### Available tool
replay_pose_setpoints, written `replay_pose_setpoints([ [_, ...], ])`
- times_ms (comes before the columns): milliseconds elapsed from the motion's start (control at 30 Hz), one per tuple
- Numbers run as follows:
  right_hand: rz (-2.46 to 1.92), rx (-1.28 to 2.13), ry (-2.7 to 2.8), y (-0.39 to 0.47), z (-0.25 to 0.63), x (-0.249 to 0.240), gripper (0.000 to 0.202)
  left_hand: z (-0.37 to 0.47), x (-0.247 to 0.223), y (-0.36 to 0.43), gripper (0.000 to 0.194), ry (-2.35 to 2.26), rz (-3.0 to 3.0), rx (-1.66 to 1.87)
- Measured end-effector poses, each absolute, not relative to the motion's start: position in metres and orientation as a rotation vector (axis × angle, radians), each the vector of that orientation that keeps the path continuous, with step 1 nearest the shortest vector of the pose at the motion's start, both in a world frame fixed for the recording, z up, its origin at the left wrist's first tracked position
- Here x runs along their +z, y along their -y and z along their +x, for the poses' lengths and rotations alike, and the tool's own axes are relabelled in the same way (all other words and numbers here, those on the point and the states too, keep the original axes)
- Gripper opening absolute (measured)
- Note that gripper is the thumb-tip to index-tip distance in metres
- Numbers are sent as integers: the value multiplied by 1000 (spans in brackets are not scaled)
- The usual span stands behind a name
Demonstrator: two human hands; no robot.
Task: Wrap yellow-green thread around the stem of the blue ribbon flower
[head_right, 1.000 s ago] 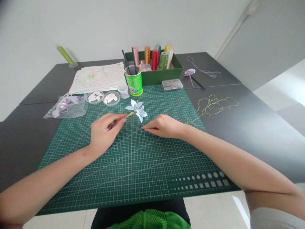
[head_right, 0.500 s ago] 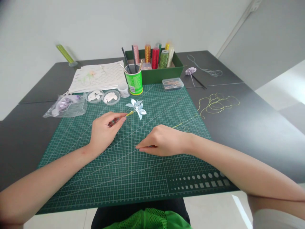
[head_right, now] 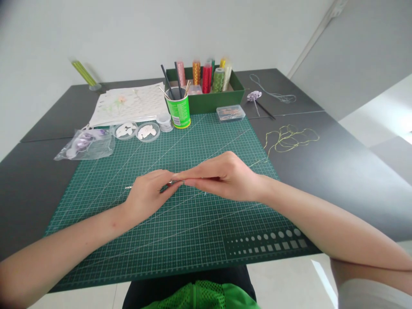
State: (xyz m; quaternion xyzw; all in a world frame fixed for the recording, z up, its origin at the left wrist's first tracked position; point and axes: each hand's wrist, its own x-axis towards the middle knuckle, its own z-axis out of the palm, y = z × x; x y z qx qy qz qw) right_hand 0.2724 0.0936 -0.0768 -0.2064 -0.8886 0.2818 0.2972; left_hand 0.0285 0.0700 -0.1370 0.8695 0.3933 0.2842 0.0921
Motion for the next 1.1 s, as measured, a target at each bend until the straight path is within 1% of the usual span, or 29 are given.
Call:
replay_pose_setpoints([
  [233,-850,714,2255,-102,277,-88,28,34,-140,-62,16,-1059,2642,912],
  [400,-923,722,2225,-108,277,-95,28,37,-142,-61,17,-1030,2659,894],
  [467,-878,727,2238,-108,278,-95,28,37,-142,-61,19,-1039,2653,874],
  [567,-698,769,2305,-103,280,-88,27,36,-143,-63,22,-1072,2618,846],
  [733,-292,998,2544,-87,282,-68,32,35,-144,-64,23,-1116,2593,787],
  [833,-199,1082,2734,-74,282,-62,28,38,-144,-63,21,-1163,2602,794],
  [1100,-185,873,2969,-63,272,-88,21,46,-143,-68,20,-1150,2653,893],
])
